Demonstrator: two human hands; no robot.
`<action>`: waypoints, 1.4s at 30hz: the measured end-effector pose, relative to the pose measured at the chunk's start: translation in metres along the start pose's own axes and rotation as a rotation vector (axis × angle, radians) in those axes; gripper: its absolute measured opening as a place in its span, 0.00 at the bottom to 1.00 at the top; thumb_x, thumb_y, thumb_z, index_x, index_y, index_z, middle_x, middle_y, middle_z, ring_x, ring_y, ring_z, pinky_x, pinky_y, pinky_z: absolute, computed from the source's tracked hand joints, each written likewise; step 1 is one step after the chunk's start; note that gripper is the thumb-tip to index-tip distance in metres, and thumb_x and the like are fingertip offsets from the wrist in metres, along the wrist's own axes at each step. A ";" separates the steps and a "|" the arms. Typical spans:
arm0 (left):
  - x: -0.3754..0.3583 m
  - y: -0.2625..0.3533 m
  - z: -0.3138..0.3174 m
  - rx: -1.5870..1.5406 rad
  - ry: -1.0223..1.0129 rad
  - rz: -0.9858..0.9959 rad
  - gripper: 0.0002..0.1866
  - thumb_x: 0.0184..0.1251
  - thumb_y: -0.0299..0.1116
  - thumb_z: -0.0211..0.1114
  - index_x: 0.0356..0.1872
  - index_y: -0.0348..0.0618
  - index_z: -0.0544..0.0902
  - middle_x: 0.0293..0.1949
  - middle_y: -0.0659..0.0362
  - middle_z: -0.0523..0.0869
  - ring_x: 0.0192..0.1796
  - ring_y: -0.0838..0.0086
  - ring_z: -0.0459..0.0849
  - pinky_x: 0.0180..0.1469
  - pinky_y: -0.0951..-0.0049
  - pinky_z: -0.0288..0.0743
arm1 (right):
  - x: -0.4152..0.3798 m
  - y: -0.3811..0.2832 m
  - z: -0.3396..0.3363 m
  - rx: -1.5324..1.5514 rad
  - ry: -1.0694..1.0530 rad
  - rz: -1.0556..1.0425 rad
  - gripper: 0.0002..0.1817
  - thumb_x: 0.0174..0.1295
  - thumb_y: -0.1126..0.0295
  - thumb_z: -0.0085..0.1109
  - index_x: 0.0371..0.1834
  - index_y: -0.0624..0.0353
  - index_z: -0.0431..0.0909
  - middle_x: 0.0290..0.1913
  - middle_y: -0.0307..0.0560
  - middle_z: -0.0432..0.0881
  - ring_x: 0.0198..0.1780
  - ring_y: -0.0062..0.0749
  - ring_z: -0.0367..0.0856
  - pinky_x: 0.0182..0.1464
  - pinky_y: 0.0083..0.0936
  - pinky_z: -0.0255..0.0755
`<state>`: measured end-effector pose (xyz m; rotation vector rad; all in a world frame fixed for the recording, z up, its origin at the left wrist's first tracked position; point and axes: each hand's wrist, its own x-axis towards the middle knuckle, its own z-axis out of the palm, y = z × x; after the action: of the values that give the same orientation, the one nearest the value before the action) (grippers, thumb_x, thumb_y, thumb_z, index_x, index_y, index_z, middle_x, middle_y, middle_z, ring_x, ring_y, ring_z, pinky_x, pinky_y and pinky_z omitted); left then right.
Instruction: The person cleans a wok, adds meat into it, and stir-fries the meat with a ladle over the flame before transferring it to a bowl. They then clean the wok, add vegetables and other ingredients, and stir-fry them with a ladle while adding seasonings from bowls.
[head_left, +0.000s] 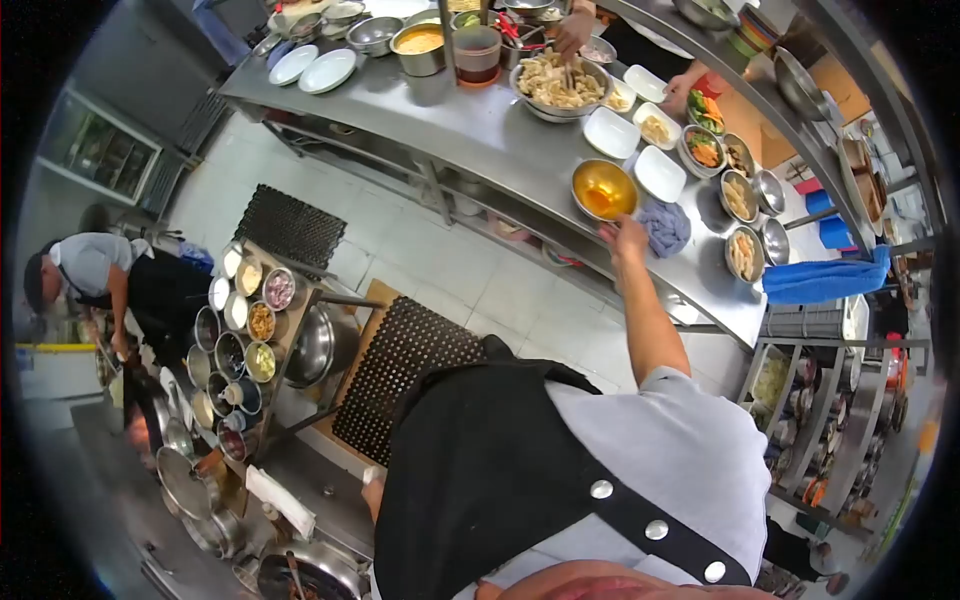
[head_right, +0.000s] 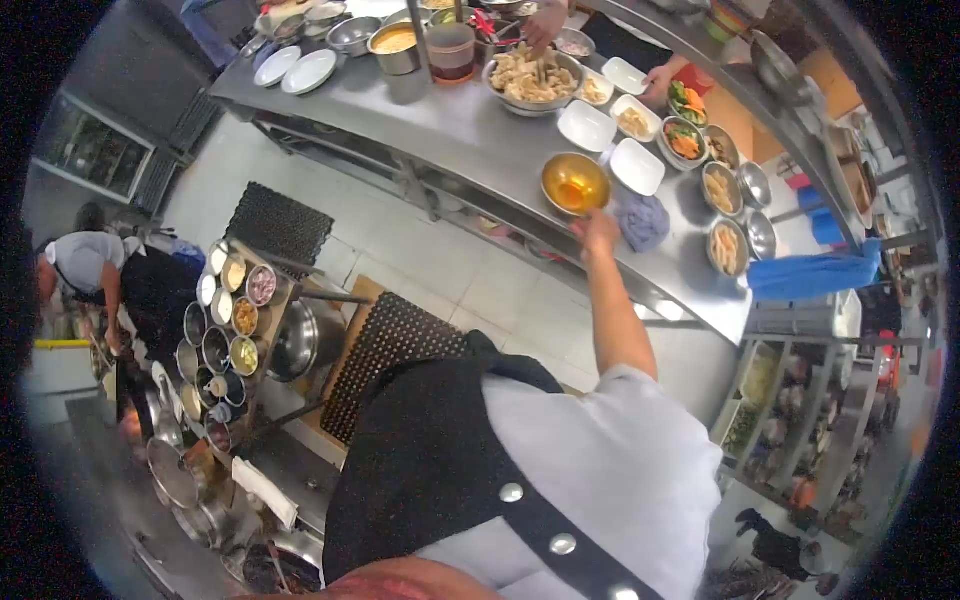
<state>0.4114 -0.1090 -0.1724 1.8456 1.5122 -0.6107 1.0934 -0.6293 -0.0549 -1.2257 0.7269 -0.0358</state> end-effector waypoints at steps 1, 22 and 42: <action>-0.004 0.000 0.002 -0.014 -0.007 -0.007 0.17 0.59 0.35 0.67 0.46 0.33 0.86 0.39 0.40 0.89 0.44 0.46 0.89 0.48 0.54 0.81 | 0.003 -0.007 0.002 -0.002 0.025 -0.011 0.14 0.69 0.69 0.57 0.51 0.70 0.76 0.49 0.57 0.83 0.39 0.43 0.89 0.34 0.31 0.87; 0.043 0.175 -0.023 -0.256 0.156 0.246 0.19 0.60 0.35 0.65 0.48 0.34 0.86 0.40 0.41 0.90 0.44 0.48 0.89 0.48 0.54 0.81 | 0.122 -0.011 -0.173 -1.299 0.285 -0.825 0.24 0.64 0.57 0.63 0.57 0.63 0.80 0.53 0.61 0.86 0.55 0.58 0.85 0.58 0.48 0.78; -0.088 -0.104 0.152 -0.563 0.011 -0.609 0.25 0.54 0.40 0.78 0.48 0.32 0.86 0.42 0.46 0.90 0.43 0.56 0.89 0.46 0.57 0.81 | -0.297 0.228 0.475 -1.231 -1.543 -0.320 0.29 0.67 0.59 0.70 0.67 0.63 0.77 0.37 0.44 0.85 0.29 0.22 0.80 0.27 0.24 0.75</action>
<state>0.2987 -0.2692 -0.2319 0.9644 2.0117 -0.3757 1.0311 -0.0281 -0.0383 -1.9635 -0.9884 1.1161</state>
